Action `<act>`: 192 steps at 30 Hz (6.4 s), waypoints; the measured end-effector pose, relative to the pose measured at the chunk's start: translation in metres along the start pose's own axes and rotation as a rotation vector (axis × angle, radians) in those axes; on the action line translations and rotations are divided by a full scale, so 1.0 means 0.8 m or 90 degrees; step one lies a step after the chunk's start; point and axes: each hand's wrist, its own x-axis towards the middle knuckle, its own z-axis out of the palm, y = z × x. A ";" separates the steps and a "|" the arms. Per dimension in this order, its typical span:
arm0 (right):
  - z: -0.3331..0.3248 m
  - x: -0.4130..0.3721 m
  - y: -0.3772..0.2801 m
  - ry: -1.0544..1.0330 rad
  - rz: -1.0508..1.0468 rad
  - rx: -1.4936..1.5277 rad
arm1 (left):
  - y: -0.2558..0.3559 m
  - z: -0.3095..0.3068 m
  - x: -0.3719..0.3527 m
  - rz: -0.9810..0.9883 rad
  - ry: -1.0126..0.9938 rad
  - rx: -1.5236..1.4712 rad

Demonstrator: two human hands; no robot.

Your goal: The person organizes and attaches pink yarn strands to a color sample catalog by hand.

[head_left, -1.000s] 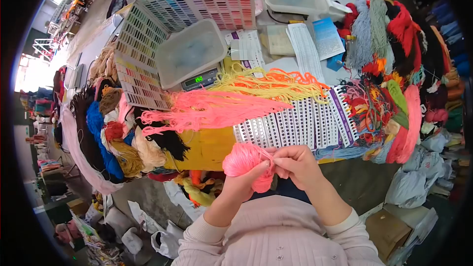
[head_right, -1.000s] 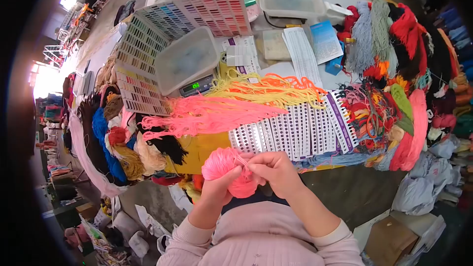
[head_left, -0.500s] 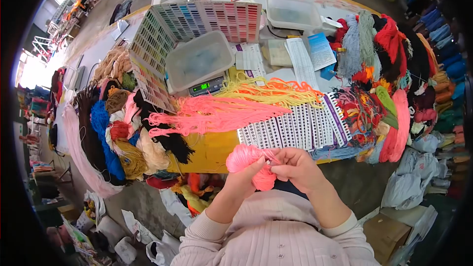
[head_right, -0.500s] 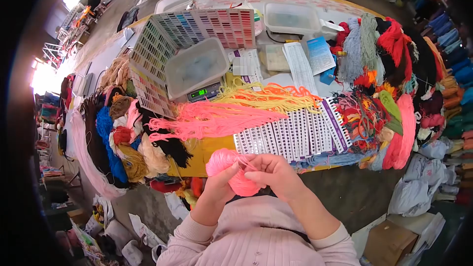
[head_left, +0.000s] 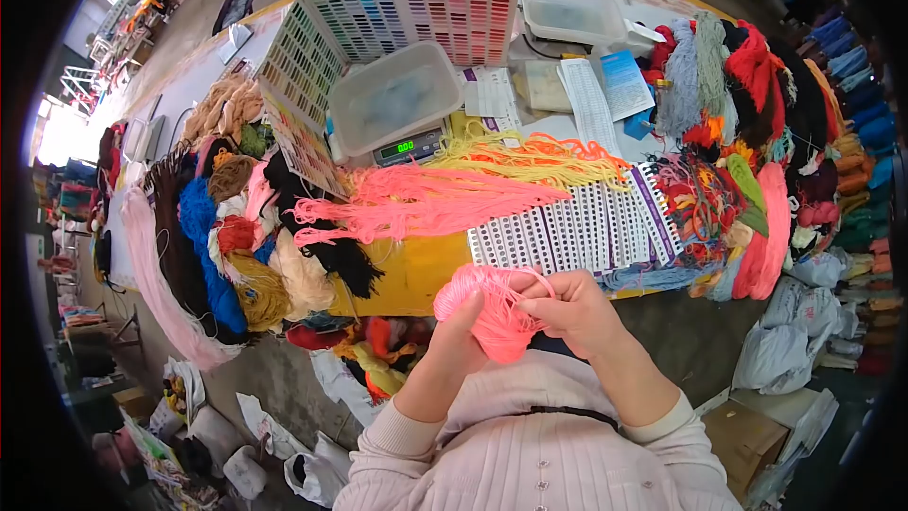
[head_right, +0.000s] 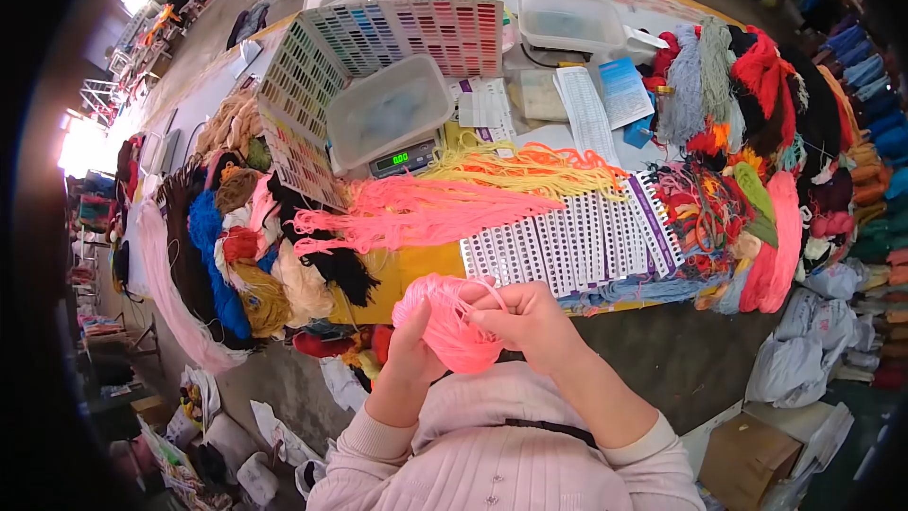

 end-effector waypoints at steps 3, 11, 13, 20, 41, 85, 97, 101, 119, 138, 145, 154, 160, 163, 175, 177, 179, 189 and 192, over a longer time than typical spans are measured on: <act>-0.004 0.000 0.004 -0.019 0.003 0.050 | 0.002 0.006 -0.003 -0.005 0.062 0.036; -0.006 0.003 0.006 -0.051 -0.004 0.103 | 0.012 0.012 0.000 -0.012 0.059 -0.012; -0.003 0.003 0.004 -0.052 -0.010 0.100 | 0.011 0.011 0.000 -0.001 0.052 -0.052; -0.003 0.008 0.003 -0.087 0.011 0.100 | 0.013 0.010 -0.003 0.006 0.095 0.012; 0.006 0.005 -0.007 -0.003 0.035 0.030 | 0.011 0.002 -0.002 -0.002 0.023 0.009; 0.018 0.014 0.004 0.020 -0.003 0.055 | 0.012 -0.006 -0.006 -0.030 0.109 -0.118; 0.028 0.016 0.006 -0.024 -0.003 -0.040 | 0.018 -0.013 -0.011 -0.065 0.063 -0.127; 0.026 0.018 0.009 -0.033 -0.001 -0.014 | 0.020 -0.012 -0.013 -0.053 0.068 -0.121; 0.029 0.026 0.022 -0.012 -0.007 0.142 | 0.021 -0.012 -0.016 -0.010 0.154 -0.094; -0.296 0.018 -0.040 0.014 -0.236 0.486 | 0.085 -0.323 -0.084 0.166 0.817 0.000; -0.775 -0.117 -0.106 0.381 -0.535 0.136 | 0.099 -0.194 -0.035 0.196 0.878 0.330; -0.785 -0.038 -0.129 0.673 -0.412 -0.079 | 0.052 -0.250 0.081 0.165 0.897 0.117; -0.870 -0.151 -0.216 0.774 -0.437 0.184 | 0.095 -0.288 -0.059 0.151 1.056 0.471; -0.886 -0.193 -0.274 0.746 -0.535 0.015 | 0.076 -0.274 -0.003 0.259 1.077 0.502; -0.455 0.231 0.074 0.350 -0.235 -0.470 | -0.171 -0.238 0.315 -0.294 0.451 0.276; -0.431 0.255 0.100 0.368 -0.326 -0.548 | -0.210 -0.248 0.343 -0.319 0.440 0.452; -0.424 0.267 0.116 0.376 -0.386 -0.658 | -0.232 -0.246 0.367 -0.407 0.451 0.555; -0.417 0.253 0.123 0.233 -0.320 -0.831 | -0.242 -0.247 0.347 -0.246 0.399 0.495; -0.412 0.247 0.118 0.217 -0.343 -0.845 | -0.234 -0.242 0.356 -0.271 0.393 0.453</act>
